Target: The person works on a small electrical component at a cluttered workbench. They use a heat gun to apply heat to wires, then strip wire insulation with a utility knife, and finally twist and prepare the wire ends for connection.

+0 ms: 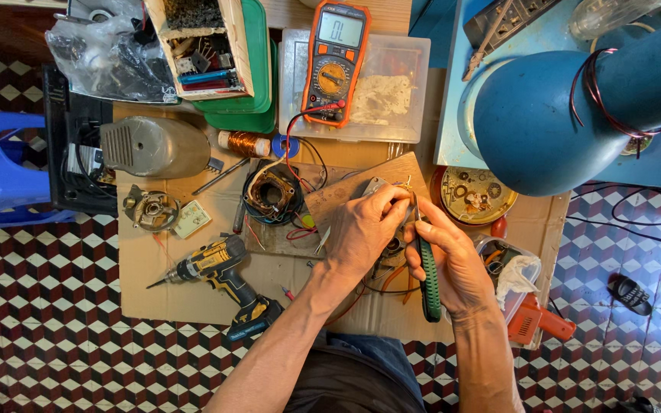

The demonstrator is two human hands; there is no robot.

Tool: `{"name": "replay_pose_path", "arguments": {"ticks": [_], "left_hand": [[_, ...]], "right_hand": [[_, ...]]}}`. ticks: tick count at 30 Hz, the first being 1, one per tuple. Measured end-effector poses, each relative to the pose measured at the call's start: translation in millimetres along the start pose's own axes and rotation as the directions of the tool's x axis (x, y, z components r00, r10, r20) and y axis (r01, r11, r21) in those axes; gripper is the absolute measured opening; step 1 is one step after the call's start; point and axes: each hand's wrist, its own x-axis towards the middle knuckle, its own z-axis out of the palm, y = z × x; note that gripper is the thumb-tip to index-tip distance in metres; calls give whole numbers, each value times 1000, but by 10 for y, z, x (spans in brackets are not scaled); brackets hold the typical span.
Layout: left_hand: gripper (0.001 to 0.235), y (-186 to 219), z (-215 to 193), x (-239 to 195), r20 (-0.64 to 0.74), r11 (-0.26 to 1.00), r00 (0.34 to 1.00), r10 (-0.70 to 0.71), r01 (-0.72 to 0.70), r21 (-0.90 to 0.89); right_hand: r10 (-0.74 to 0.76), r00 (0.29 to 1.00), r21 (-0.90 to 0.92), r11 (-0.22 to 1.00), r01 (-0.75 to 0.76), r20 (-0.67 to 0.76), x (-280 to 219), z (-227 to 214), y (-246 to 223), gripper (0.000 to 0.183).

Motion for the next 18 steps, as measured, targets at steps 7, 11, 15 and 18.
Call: {"name": "replay_pose_path", "arguments": {"ticks": [7, 11, 15, 18], "left_hand": [[10, 6, 0, 3, -17, 1000, 1000, 18, -18, 6], [10, 21, -3, 0, -7, 1000, 1000, -9, 9, 13], [11, 32, -13, -4, -20, 1000, 1000, 12, -12, 11], [12, 30, -6, -1, -18, 1000, 1000, 8, -7, 8]], "right_hand": [[-3, 999, -44, 999, 2, -41, 14, -42, 15, 63], [-10, 999, -45, 999, 8, -37, 1, -38, -11, 63], [-19, 999, -22, 1000, 18, -42, -34, -24, -62, 63], [-17, 1000, -14, 1000, 17, 2, -57, -13, -64, 63]]}}
